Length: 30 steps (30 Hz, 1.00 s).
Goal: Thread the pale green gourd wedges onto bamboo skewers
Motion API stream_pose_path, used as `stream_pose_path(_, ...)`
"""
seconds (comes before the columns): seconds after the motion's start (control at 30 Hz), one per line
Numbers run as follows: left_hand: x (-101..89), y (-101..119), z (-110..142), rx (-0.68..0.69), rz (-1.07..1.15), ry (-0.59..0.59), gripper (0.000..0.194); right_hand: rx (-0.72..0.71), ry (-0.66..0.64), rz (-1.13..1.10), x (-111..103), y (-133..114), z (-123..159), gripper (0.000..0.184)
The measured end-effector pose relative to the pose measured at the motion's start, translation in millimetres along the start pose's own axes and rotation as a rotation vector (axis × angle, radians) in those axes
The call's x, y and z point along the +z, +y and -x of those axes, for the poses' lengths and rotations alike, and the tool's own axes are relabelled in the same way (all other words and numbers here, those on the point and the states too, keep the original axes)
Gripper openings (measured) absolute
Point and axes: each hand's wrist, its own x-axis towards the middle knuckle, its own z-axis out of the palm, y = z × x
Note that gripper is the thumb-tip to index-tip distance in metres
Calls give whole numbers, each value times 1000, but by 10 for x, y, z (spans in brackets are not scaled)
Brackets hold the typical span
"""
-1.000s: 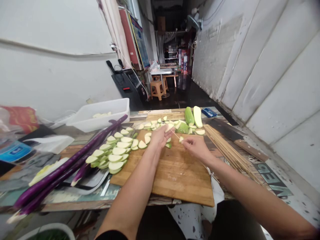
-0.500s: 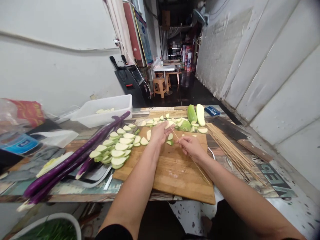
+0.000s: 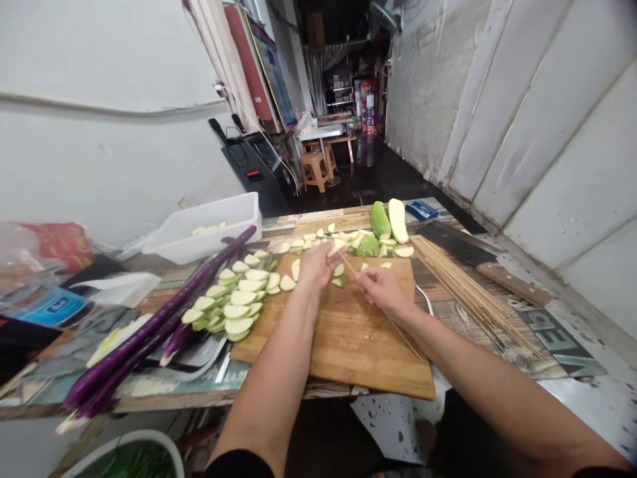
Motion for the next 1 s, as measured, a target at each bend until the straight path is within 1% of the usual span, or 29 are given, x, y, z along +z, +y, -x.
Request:
stream_pose_path(0.13,13,5,20,1,-2,-11,8,15,-41,-8,2,33,-21,16)
stream_pose_path(0.33,18,6,24,-2,-19,-15,9,60,-92,-86,1,104,-74,14)
stream_pose_path(0.43,16,4,20,0,-16,-24,7,54,-71,-91,1,99,-72,15)
stream_pose_path(0.57,21,3,30,-14,-21,-39,6,51,-23,-79,-5,70,-53,22)
stream_pose_path(0.73,27,3,47,-17,-24,-46,9,59,-13,-75,-19,48,-45,24)
stream_pose_path(0.83,22,2,43,-18,-25,-57,11,77,-51,-118,-21,61,-56,22)
stream_pose_path(1.0,17,-11,31,-39,-40,-48,11,165,-163,-240,-31,108,-94,17)
